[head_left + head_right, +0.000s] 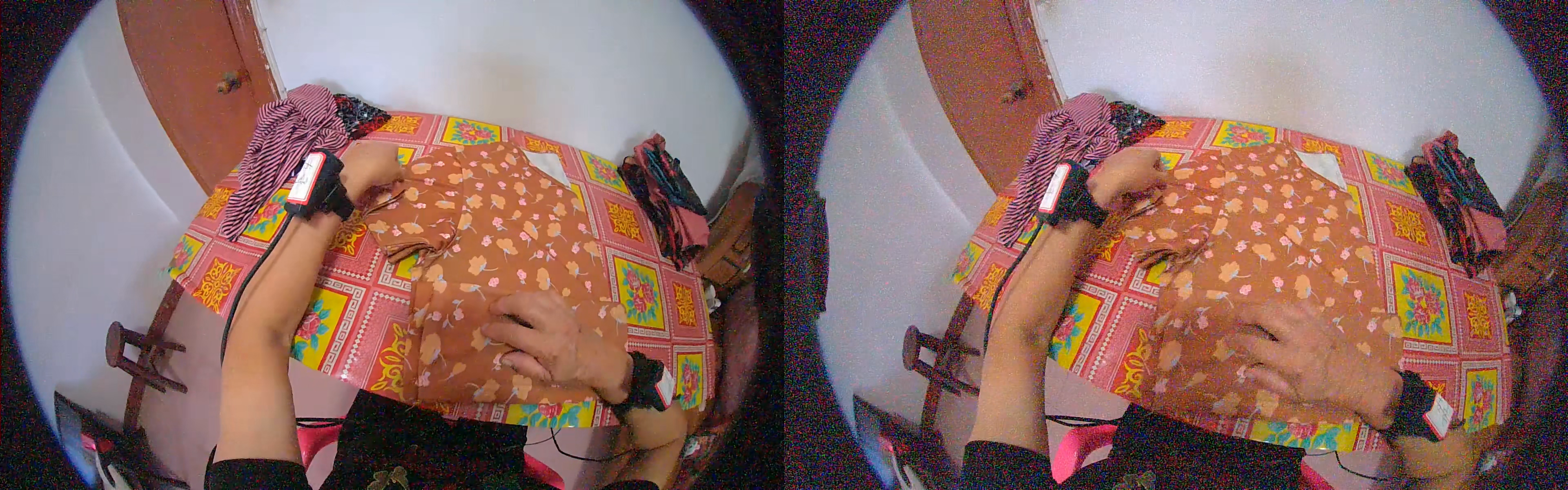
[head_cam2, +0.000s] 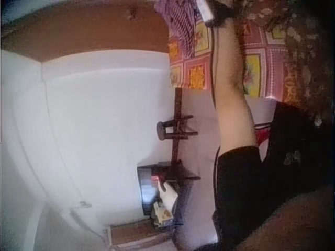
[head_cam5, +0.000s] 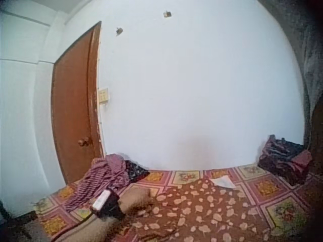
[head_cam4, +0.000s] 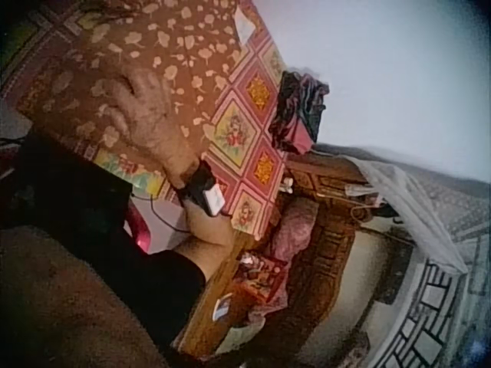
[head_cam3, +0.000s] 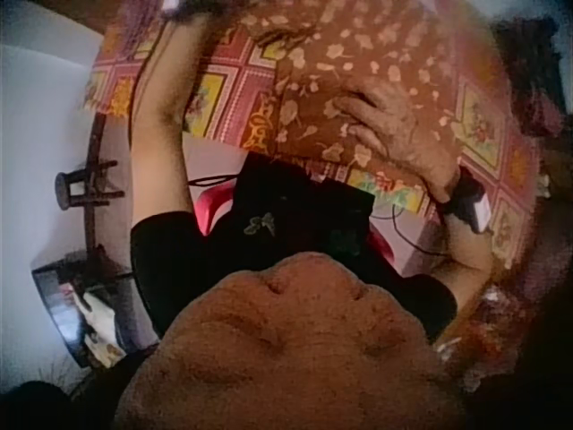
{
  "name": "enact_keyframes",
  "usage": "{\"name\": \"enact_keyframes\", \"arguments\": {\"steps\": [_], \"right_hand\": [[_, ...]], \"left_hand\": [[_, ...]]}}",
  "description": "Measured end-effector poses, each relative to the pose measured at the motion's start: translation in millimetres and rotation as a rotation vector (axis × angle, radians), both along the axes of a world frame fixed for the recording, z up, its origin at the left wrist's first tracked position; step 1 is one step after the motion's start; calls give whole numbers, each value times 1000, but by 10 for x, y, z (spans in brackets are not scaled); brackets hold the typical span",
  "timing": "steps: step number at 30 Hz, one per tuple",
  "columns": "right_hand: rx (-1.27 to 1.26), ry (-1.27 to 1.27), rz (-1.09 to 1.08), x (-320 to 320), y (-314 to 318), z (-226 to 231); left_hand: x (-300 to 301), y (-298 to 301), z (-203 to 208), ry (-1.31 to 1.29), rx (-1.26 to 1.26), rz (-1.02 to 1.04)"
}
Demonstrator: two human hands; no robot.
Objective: Folding a patterned cloth garment on a table.
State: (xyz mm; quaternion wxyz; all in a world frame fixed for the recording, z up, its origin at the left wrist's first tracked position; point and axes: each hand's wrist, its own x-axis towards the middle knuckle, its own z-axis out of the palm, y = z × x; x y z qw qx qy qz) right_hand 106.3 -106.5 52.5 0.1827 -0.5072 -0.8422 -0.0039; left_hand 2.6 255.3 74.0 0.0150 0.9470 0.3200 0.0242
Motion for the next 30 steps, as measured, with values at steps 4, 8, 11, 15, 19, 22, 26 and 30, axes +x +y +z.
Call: {"name": "enact_keyframes", "arguments": {"steps": [4, 8, 11, 15, 19, 22, 26, 30], "right_hand": [[40, -20, 11, -21, 9, 17], [37, -12, -2, 0, -11, -20], [53, -31, -7, -43, -22, 51], [-48, 33, 6, -21, -26, 70], [25, 15, 45, 40, -20, 23], [-2, 43, 41, 55, -17, -2], [-17, 22, -8, 92, -56, -25], [64, 21, 44, 1, -23, -13]], "left_hand": [[-44, -316, 5, -196, 547, -15], [128, -774, 16, -185, 263, -155], [139, -729, -422, -270, 150, -342], [-59, -632, -568, -218, 326, -522], [-135, -409, -507, -237, 189, -337], [-227, -374, -483, -246, 195, -255], [-225, -376, -448, -164, 265, -161], [-589, 387, -775, -301, 370, -349]]}}
